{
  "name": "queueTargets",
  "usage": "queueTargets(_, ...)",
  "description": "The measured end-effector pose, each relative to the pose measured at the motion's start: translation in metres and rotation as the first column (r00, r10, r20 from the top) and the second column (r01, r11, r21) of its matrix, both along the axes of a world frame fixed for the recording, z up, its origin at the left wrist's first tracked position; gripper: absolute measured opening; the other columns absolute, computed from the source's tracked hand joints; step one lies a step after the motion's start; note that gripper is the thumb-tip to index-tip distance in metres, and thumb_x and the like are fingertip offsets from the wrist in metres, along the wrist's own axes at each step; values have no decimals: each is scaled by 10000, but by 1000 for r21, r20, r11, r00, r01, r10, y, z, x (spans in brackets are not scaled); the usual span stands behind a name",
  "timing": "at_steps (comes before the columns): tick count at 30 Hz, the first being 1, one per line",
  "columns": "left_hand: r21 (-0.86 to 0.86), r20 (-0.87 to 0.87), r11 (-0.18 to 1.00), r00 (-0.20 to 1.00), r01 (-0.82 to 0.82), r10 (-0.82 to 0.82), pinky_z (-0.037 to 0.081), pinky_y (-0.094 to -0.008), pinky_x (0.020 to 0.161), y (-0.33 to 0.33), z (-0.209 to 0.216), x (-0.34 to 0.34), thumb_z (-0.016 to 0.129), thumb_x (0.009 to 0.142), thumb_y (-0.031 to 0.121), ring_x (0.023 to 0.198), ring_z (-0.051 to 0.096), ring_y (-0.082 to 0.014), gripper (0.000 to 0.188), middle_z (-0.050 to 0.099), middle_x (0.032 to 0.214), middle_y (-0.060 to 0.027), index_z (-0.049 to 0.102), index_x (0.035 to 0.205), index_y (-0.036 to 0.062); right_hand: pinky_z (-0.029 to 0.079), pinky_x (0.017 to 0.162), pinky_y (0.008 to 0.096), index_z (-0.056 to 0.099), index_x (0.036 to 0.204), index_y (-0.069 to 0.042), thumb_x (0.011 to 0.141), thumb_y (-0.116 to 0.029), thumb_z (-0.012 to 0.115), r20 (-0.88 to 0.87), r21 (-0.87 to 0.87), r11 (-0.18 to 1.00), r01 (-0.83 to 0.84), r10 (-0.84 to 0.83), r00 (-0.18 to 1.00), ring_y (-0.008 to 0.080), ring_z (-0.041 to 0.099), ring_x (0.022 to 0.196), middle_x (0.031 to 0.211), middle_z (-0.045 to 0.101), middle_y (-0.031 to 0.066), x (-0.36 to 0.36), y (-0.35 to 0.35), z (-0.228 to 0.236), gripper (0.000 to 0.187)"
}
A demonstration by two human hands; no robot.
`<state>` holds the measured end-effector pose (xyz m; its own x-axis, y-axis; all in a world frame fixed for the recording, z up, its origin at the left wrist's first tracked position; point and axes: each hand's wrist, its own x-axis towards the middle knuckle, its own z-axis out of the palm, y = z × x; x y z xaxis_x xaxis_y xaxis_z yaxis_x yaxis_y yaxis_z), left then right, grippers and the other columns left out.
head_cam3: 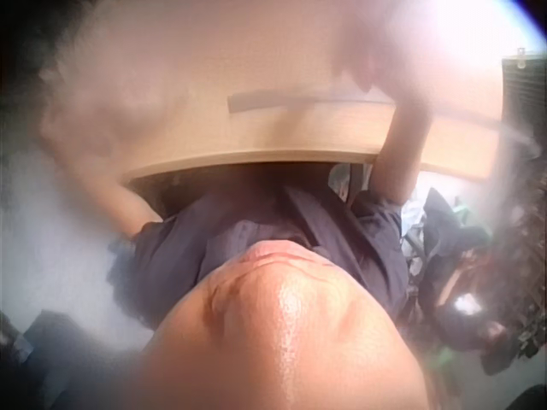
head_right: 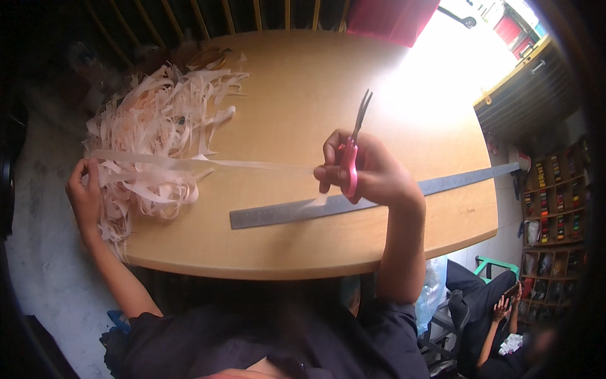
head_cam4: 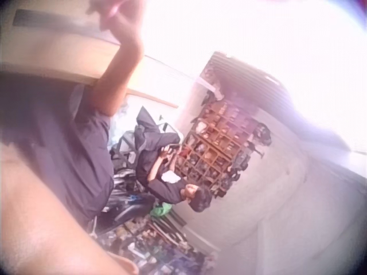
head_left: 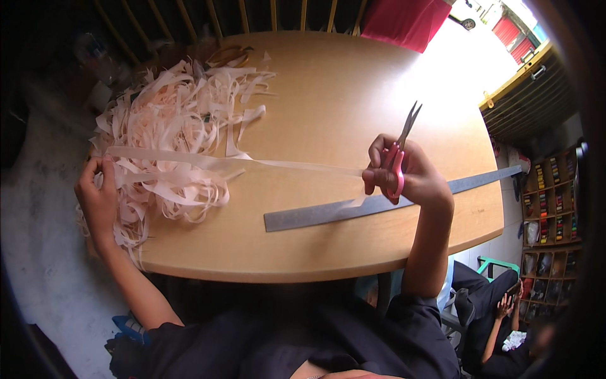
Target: The person repeatedly measures and cuts light-colored rubber strips to a uniform length using a metal ruler and pink scissors. They place cut pieces into a growing pile on the table. At one point, they measure a strip against their bare left leg to check length.
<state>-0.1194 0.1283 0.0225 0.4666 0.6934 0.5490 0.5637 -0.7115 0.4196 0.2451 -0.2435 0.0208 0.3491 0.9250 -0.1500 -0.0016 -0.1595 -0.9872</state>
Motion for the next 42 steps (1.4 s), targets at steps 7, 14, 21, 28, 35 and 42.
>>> queueTargets(7, 141, 48, 985, 995, -96, 90, 491, -365, 692, 44, -23, -35, 647, 1032, 220, 684, 579, -232, 295, 657, 759, -143, 651, 911, -49, 567, 675, 285, 581, 926, -28, 936, -71, 789, 60, -9, 999, -45, 46, 997, 162, 738, 784, 793, 674, 53, -3, 6, -8, 212)
queueTargets(14, 251, 28, 951, 984, -179, 178, 503, -404, 692, 90, -29, -79, 634, 1021, 254, 687, 619, -300, 308, 670, 779, -181, 667, 925, -37, 580, 686, 299, 583, 941, -8, 937, -75, 786, 85, -41, 988, -148, 151, 985, 183, 760, 845, 844, 693, 72, -3, 8, -14, 214)
queueTargets(21, 138, -172, 920, 906, -367, 387, 511, -435, 723, 138, -35, -120, 628, 997, 289, 757, 624, -420, 308, 677, 832, -227, 675, 952, -12, 590, 639, 301, 589, 966, 10, 914, -47, 776, 156, -117, 991, -66, 84, 984, 185, 752, 816, 862, 711, 100, -4, 11, -11, 203)
queueTargets(28, 435, -174, 843, 890, -316, 422, 505, -417, 988, 50, -6, -82, 622, 988, 147, 1137, 643, -376, 316, 686, 1225, -209, 635, 1264, -5, 525, 556, 272, 598, 1069, 17, 901, -95, 812, 323, -252, 956, 150, -63, 944, 135, 683, 711, 869, 725, 111, -8, 16, -12, 295)
queueTargets(35, 176, 183, 978, 973, 111, -143, 509, -435, 993, -128, 10, 38, 545, 927, -43, 1052, 678, -339, 257, 706, 1143, -164, 675, 1149, -29, 555, 741, 332, 483, 1298, 31, 839, -69, 857, 576, -184, 885, 427, -256, 777, 165, 656, 801, 937, 680, 142, -7, 16, -25, 601)
queueTargets(42, -44, -331, 620, 574, 784, -749, 439, -494, 1108, -182, -56, 101, 671, 921, 103, 1306, 559, -355, 444, 612, 1424, -127, 627, 1353, 10, 592, 804, 368, 287, 1391, 85, 854, 25, 756, 640, -100, 824, 558, -376, 670, 225, 666, 945, 1184, 587, 270, -6, 13, -20, 716)
